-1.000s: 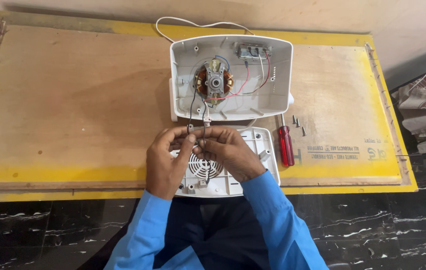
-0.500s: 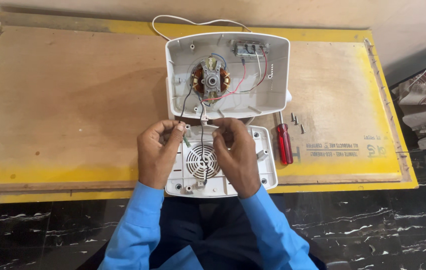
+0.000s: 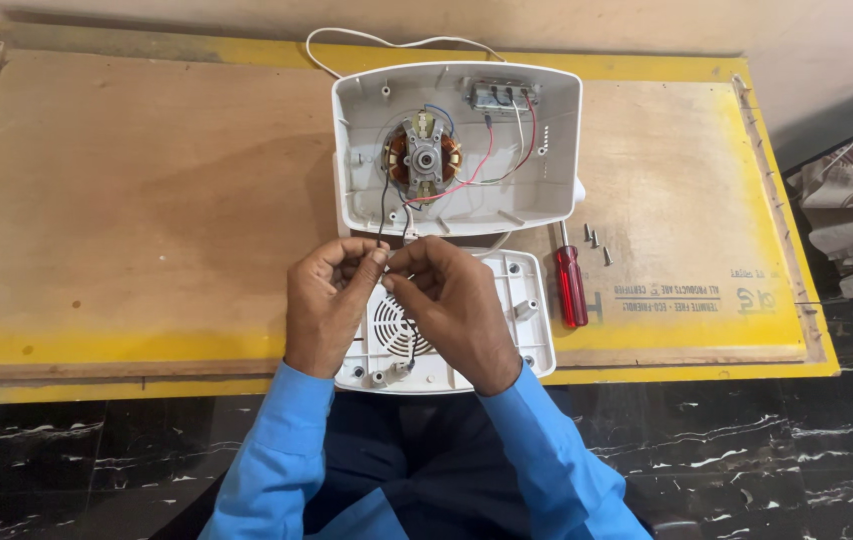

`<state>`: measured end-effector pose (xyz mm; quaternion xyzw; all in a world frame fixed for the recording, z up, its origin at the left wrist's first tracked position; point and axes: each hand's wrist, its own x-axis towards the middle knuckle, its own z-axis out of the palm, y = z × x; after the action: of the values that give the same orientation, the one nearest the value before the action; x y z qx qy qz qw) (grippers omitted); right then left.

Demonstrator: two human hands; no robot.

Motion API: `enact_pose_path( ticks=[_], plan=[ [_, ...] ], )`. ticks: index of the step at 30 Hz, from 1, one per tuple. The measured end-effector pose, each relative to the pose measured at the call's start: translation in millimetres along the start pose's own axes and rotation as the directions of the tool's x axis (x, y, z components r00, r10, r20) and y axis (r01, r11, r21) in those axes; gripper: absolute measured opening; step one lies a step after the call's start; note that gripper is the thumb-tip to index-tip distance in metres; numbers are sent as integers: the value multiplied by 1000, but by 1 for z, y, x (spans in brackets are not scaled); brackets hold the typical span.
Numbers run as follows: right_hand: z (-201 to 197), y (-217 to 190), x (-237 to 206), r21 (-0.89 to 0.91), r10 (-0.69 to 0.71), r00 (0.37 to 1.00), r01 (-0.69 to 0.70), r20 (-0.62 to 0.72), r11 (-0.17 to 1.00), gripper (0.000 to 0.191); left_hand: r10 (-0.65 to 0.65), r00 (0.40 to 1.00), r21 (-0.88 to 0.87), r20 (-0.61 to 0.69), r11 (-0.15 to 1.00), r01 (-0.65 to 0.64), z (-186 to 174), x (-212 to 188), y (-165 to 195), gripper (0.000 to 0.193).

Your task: The person works on an opened white electric appliance with an exposed motor and wiring on a table. They route and connect the black and red wires, seat a wiring connector into the base housing, and press components into place inside the upper housing while holding the casing steady.

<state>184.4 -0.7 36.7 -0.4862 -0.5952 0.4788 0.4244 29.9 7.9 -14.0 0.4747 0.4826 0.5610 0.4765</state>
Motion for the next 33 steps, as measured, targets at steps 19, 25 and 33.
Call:
enact_pose_path(
  ticks=[19, 25, 33],
  plan=[
    [-20, 21, 20, 388, 147, 956, -240, 253, 890, 26, 248, 931, 619, 268, 697, -363, -40, -86, 27, 41],
    [-24, 19, 25, 467, 108, 967, -208, 232, 859, 19, 217, 872, 687, 439, 543, -482, -47, -97, 11, 45],
    [-28, 14, 27, 456, 139, 957, -245, 254, 856, 19, 237, 879, 701, 413, 534, -473, -49, -92, -10, 42]
  ],
)
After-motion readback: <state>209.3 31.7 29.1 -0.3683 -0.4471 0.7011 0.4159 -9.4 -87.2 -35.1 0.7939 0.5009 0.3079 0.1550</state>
